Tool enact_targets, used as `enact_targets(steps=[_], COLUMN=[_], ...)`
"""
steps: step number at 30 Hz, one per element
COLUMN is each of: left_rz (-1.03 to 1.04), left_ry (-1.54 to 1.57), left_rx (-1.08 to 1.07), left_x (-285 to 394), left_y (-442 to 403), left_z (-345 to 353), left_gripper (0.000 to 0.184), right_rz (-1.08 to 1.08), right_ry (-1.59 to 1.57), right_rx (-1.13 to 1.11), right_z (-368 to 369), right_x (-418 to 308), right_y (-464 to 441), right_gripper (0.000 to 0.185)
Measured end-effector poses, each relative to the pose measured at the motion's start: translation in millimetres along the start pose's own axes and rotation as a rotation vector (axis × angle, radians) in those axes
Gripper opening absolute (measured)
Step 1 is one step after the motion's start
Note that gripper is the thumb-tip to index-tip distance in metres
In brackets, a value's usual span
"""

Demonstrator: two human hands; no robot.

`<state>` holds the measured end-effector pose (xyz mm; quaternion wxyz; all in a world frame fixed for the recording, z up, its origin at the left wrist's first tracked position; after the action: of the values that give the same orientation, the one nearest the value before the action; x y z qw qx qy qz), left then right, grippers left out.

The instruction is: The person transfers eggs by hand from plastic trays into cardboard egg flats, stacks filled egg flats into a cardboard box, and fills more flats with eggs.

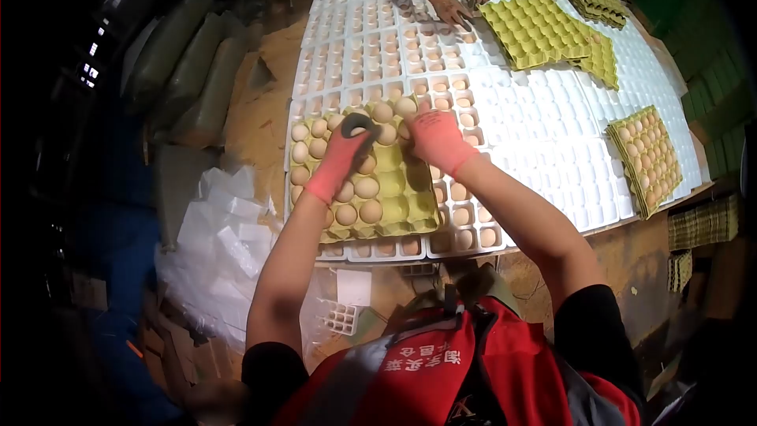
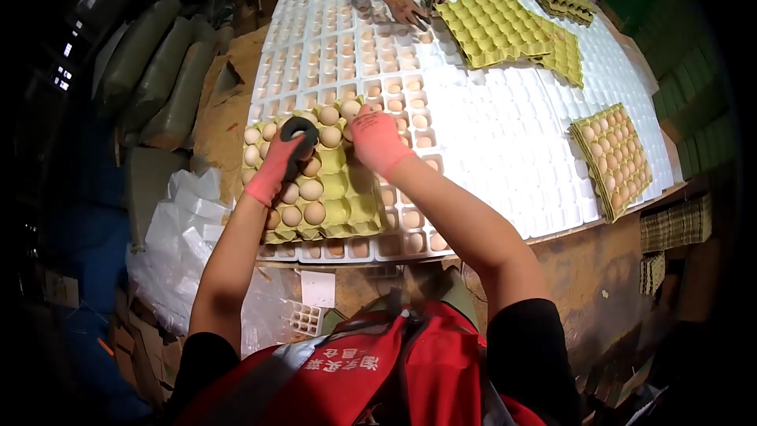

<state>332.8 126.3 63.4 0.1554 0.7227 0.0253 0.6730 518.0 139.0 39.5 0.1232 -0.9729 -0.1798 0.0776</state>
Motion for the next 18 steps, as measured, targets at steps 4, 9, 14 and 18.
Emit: enact_targets(steps=[4,9,14,18], left_rz=[0.626,0.19,0.287,0.555], left_ry=[-1.27,-0.512,-0.18,-1.486], left_rx=[0.053,-0.043,-0.035,0.085], left_x=[19,30,31,34], left_y=[-13,-16,-40,-57], left_z=[38,14,-18,36], left_gripper=[0.041,0.045,0.057,0.052], right_rz=[0.019,0.388,0.008,0.483], right_ry=[-0.221,-1.16,0.131,-0.93], right_rx=[0.015,-0.052,0.113,0.15], right_z=[-30,-43,-3,-69], right_x=[10,52,6,41], right_y=[-14,-21,-56,18], right_gripper=[0.033,0.055,0.028,0.037])
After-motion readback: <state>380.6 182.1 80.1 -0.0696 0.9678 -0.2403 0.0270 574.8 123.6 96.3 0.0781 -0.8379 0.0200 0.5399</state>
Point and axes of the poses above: each hand's wrist, its own y-axis away from the middle knuckle, its own z-axis out of the palm, x = y × z, the point moved 5 cm from there along -y, towards the middle knuckle, and after that the axes turned 6 degrees about x, right-handed, at the moved point
